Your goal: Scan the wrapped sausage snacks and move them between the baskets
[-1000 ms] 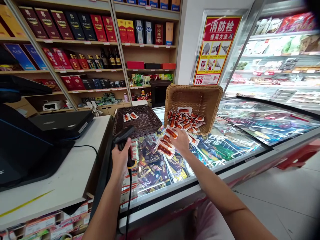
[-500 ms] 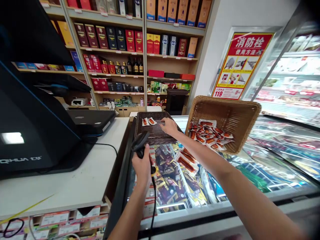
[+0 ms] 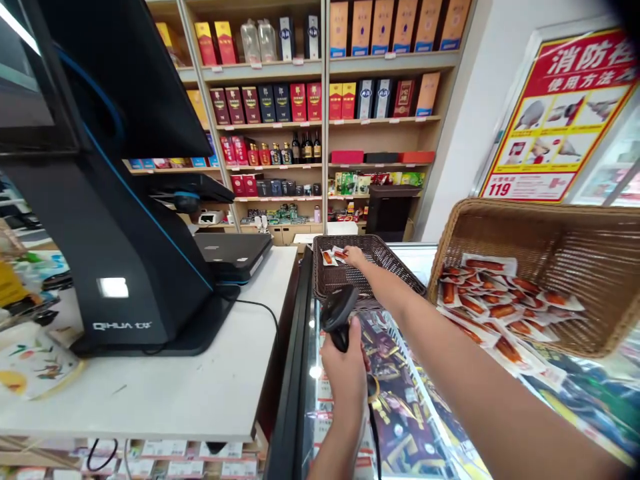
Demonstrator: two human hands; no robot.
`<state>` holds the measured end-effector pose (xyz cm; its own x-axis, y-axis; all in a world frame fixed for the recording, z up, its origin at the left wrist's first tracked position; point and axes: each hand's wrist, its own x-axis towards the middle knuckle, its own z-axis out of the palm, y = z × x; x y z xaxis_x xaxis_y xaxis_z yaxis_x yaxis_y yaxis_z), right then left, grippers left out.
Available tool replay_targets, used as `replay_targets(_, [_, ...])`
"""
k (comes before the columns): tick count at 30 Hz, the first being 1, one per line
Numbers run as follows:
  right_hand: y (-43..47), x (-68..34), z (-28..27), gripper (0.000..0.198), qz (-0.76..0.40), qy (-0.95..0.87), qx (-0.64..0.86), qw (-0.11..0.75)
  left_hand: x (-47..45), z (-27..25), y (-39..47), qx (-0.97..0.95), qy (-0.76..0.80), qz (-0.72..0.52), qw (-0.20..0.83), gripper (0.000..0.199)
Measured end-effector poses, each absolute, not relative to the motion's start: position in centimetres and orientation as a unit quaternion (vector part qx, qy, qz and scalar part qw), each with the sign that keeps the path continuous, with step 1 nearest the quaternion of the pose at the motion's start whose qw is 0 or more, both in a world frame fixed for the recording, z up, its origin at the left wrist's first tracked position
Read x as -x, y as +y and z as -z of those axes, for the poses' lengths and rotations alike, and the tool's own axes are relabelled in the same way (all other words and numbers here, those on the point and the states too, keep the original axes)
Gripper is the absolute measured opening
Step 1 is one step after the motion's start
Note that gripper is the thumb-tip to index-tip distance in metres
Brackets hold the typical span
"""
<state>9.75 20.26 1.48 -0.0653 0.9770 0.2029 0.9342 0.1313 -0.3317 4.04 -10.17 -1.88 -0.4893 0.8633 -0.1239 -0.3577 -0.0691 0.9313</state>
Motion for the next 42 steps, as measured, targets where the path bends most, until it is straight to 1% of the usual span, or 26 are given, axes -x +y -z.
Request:
replay_targets(3, [19.7, -10.1, -2.2, 0.032, -0.064, -0.712, 0.669, 0.205, -3.6, 0.9, -10.5, -0.258, 0.523, -0.675, 0.451, 0.057])
replay_targets(7, [17.1, -11.4, -4.8, 0.027, -0.063, -0.697, 0.674, 0.237, -3.2, -0.1, -10.6, -0.277, 0.516, -0.674, 0.45, 0.055])
replay_targets(9, [14.3, -13.3, -6.0, 0.027, -0.049, -0.708, 0.647, 0.279, -3.2, -0.3, -10.6, -0.286, 0.507, -0.682, 0.443, 0.054])
replay_targets(11, [10.4, -16.0, -6.4, 0.029, -0.024, -0.722, 0.602, 0.341, -3.3, -0.5, -10.7, -0.296, 0.499, -0.686, 0.439, 0.056])
replay_targets(14, [3.1, -21.0, -5.1, 0.03, 0.008, -0.72, 0.545, 0.43, -3.6, -0.7, -10.7, -0.326, 0.495, -0.676, 0.438, 0.057])
replay_targets(17, [-3.6, -25.3, -2.2, 0.029, 0.016, -0.684, 0.523, 0.507, -4.0, -0.7, -10.8, -0.372, 0.483, -0.658, 0.443, 0.055])
replay_targets(21, [-8.2, -27.8, 1.6, 0.023, 0.032, -0.628, 0.523, 0.576, -4.6, -0.7, -11.2, -0.444, 0.473, -0.611, 0.454, 0.054])
replay_targets(24, [-8.9, -27.8, 2.9, 0.02, 0.026, -0.608, 0.537, 0.584, -4.9, -0.7, -11.5, -0.488, 0.471, -0.568, 0.466, 0.054])
replay_targets(27, [-8.9, -27.8, 2.9, 0.02, 0.018, -0.61, 0.54, 0.579, -5.1, -0.8, -11.7, -0.526, 0.469, -0.535, 0.466, 0.052])
replay_targets(34, [-9.3, -28.3, 2.5, 0.023, 0.018, -0.604, 0.555, 0.571, -5.3, -1.0, -11.8, -0.538, 0.475, -0.51, 0.474, 0.053])
replay_targets(42, [-9.2, -28.5, 2.4, 0.02, 0.043, -0.597, 0.556, 0.577, -5.1, -0.4, -11.7, -0.579, 0.487, -0.473, 0.453, 0.054])
